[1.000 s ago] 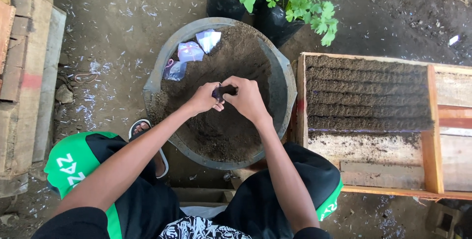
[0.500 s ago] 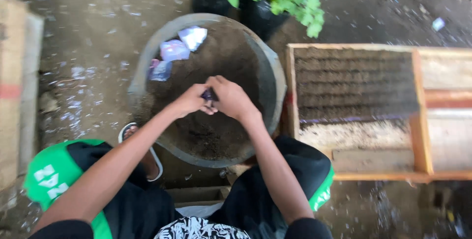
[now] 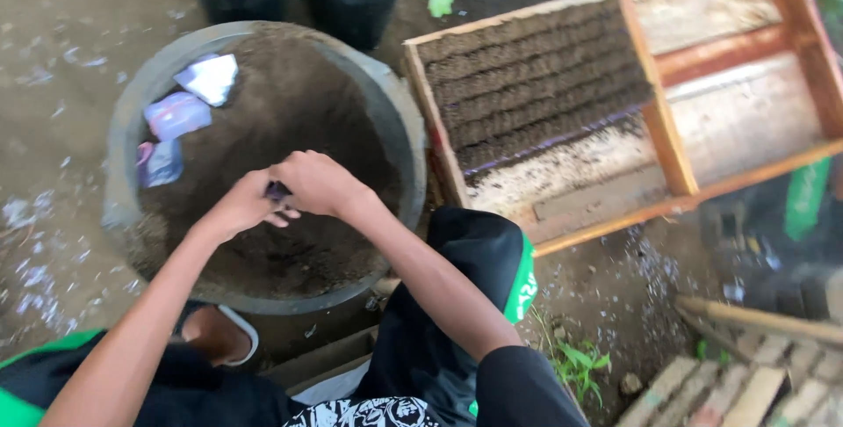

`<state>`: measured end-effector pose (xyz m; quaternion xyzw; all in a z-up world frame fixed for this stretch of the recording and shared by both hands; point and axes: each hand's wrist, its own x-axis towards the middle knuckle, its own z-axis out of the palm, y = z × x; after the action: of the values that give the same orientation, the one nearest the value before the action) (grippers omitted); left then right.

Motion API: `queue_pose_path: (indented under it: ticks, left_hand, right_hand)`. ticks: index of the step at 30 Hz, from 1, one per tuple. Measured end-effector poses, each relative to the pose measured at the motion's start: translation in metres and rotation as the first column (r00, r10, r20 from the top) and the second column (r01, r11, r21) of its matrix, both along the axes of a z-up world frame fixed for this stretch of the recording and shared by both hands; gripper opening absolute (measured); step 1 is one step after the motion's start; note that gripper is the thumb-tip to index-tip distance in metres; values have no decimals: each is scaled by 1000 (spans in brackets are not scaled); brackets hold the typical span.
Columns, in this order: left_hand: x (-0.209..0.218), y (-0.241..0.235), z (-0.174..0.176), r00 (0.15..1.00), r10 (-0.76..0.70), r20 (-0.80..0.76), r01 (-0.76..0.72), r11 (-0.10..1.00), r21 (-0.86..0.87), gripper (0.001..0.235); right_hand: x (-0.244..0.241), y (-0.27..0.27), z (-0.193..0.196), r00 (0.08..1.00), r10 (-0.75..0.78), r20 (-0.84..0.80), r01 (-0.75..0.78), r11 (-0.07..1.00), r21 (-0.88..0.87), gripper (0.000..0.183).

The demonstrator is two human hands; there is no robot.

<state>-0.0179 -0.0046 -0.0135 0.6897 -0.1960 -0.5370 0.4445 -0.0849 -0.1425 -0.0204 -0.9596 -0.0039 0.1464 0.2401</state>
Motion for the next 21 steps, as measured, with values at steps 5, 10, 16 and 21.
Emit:
queue_pose_path:
  ticks: [5, 10, 16, 21]
  left_hand:
    - [14, 2, -23, 974, -28, 225, 19, 999, 40, 35]
    - [19, -2, -12, 872, -161, 463, 124, 986, 108, 33]
    - [0, -9, 93, 704, -449, 551, 357, 894, 272, 41]
    - [-1, -6, 109, 638, -480, 602, 382, 876, 293, 43]
  right_hand:
    - [-7, -27, 41, 987, -139, 81, 150, 977, -148, 21]
    - [-57, -74, 139, 931, -342, 131, 351, 935, -53, 19]
    - [-151, -163, 128, 735, -665, 135, 675, 697, -241, 16]
    - [-228, -214, 12, 709, -691, 142, 676, 609, -415, 13]
